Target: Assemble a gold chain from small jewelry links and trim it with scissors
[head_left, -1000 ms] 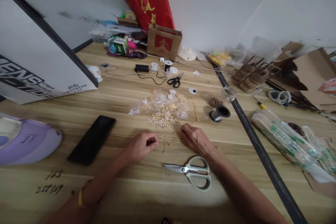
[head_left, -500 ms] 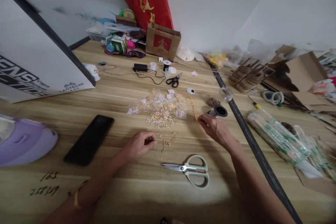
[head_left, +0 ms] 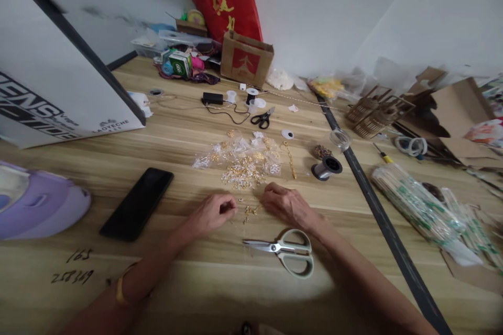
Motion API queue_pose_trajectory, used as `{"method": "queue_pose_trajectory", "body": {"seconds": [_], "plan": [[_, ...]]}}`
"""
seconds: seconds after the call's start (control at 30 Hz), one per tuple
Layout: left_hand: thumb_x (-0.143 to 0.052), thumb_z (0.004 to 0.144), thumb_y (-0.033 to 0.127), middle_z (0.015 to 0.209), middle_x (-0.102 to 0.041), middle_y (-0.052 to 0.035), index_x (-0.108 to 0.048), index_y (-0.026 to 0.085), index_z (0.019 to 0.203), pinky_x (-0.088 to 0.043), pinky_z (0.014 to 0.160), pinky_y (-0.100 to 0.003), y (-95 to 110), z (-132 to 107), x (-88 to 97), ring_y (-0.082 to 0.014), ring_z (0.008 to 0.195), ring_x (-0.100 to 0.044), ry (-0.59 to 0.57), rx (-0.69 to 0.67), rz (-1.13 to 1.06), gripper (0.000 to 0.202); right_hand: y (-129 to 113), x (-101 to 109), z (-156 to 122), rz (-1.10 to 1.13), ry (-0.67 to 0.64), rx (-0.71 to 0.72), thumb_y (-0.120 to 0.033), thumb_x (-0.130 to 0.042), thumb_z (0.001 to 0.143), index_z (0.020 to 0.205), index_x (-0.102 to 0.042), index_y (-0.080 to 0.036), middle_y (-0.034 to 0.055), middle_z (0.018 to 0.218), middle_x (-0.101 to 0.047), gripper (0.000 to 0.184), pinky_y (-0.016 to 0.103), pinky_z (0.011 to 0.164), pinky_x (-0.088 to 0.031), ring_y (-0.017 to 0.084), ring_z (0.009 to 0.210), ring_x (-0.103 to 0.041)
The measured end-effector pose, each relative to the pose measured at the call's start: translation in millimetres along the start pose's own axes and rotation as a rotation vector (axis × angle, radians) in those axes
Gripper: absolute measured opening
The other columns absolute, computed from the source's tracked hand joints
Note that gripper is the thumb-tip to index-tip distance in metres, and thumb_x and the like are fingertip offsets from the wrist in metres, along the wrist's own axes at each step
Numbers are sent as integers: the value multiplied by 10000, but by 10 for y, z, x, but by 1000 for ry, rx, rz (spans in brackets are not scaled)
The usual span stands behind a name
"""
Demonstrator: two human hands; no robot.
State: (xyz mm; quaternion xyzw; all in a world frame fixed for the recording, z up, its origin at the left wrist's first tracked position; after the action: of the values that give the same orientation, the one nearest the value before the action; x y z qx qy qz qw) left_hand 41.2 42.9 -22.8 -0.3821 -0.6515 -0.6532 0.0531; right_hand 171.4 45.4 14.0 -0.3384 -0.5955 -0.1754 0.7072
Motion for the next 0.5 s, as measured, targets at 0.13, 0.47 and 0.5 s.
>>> {"method": "queue_pose_trajectory", "body": {"seconds": [0.13,0.47,0.5], "plan": [[-514,748,222,597,-526,16,-567,145,681,-347,536,-202,23,8,0,-105,558,-457,10,-3,4,115,-182,-121,104,-81,-68,65,-186,-456,921,957,-587,-182,48,923,-576,136,205,584,-372,111,726,-555],[-521,739,204,567,-530,22,-566,141,680,-349,495,-184,-18,17,13,-94,525,-460,27,-18,-124,97,-440,-219,260,-322,-256,260,-63,-448,899,860,-561,-139,67,847,-567,142,251,507,-315,150,732,-521],[-523,743,210,575,-532,20,-570,138,691,-350,496,-184,-34,20,9,-93,529,-461,23,-16,-142,101,-445,-223,269,-326,-258,268,-50,-450,891,864,-559,-137,67,844,-569,142,256,502,-305,150,717,-519]]}}
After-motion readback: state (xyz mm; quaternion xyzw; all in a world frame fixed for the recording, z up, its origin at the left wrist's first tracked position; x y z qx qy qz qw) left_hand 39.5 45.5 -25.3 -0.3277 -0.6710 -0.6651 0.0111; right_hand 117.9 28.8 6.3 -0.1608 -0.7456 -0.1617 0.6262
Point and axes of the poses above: each hand's wrist, its own z-axis towards the middle knuckle, its own x-axis out of the back of the hand, y = z × x, the point moved 10 cm from there along z, towards the middle knuckle
